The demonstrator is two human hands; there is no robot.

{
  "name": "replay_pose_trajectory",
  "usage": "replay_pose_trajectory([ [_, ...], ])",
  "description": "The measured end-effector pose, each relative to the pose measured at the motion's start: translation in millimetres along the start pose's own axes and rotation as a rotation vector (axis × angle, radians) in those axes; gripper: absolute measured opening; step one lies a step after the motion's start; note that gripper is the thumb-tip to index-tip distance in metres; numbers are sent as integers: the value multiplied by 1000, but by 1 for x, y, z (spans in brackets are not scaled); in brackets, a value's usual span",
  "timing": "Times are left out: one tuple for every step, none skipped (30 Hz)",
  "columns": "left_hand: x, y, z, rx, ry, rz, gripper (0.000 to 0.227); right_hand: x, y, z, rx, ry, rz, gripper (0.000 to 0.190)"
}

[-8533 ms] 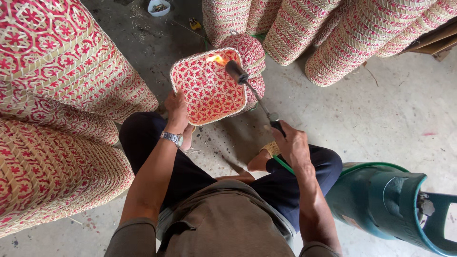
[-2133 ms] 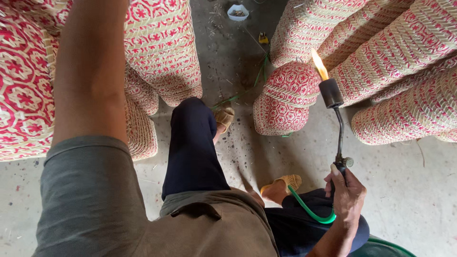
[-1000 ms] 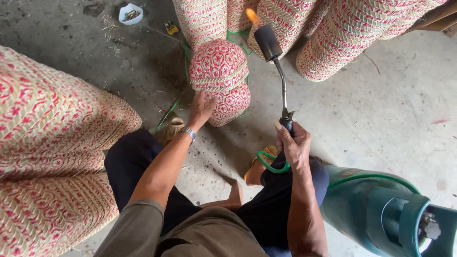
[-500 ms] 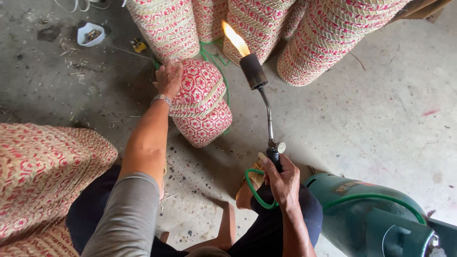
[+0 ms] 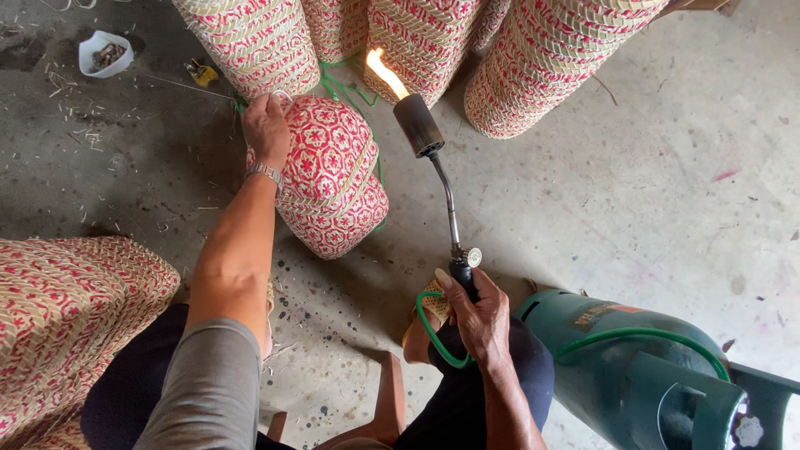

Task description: The person uses a blowtorch to sear the surface of woven baskets. They hold the basket with one hand and the torch with the other, rotating the basket to apply flame to different areas.

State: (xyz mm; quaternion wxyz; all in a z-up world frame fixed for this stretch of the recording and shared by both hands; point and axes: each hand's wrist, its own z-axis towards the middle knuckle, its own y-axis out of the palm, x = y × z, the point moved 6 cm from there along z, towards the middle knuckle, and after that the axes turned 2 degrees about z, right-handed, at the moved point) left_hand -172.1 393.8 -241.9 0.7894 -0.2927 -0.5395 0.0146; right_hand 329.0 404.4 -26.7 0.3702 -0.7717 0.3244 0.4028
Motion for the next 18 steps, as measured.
replay_pose_trajectory([
  [10, -11, -4, 71, 59, 28, 21, 0, 0, 1, 2, -21, 20, 24],
  [24, -25, -10, 141, 118, 57, 21, 0, -1, 0, 4, -43, 39, 23],
  [37, -42, -17, 193, 138, 4, 22, 2, -2, 0, 18, -30, 66, 23],
  [52, -64, -25, 244, 159, -48, 23, 5, -3, 1, 33, -18, 92, 25],
  [68, -89, -35, 300, 182, -99, 25, 7, -4, 2, 42, -9, 120, 27],
  [77, -112, -45, 285, 89, -298, 27, 10, -1, 1, -17, -7, 200, 23],
  [86, -131, -58, 266, 4, -499, 30, 11, 1, 2, -77, -10, 281, 21],
  [98, -156, -73, 331, 1, -629, 27, 13, 5, 3, -139, -12, 361, 23],
  [108, -178, -89, 397, 1, -762, 25, 14, 8, 3, -159, -32, 364, 23],
  [112, -195, -113, 402, -116, -762, 26, 15, 11, 3, -180, -51, 367, 24],
  [113, -211, -139, 403, -232, -760, 26, 15, 15, 1, -202, -70, 370, 25],
  [115, -218, -162, 400, -326, -853, 25, 14, 22, 0, -242, -84, 413, 26],
  [113, -224, -186, 399, -423, -946, 24, 13, 29, -1, -284, -95, 454, 27],
  [114, -227, -210, 381, -430, -964, 22, 11, 37, -3, -327, -106, 494, 28],
  [112, -228, -232, 357, -438, -984, 21, 12, 43, -7, -336, -95, 544, 29],
  [110, -228, -254, 302, -426, -1000, 21, 13, 51, -10, -345, -83, 594, 31],
  [107, -227, -276, 246, -412, -1017, 22, 14, 55, -13, -352, -72, 644, 33],
  [100, -225, -296, 246, -448, -991, 22, 14, 57, -19, -373, -142, 651, 35],
])
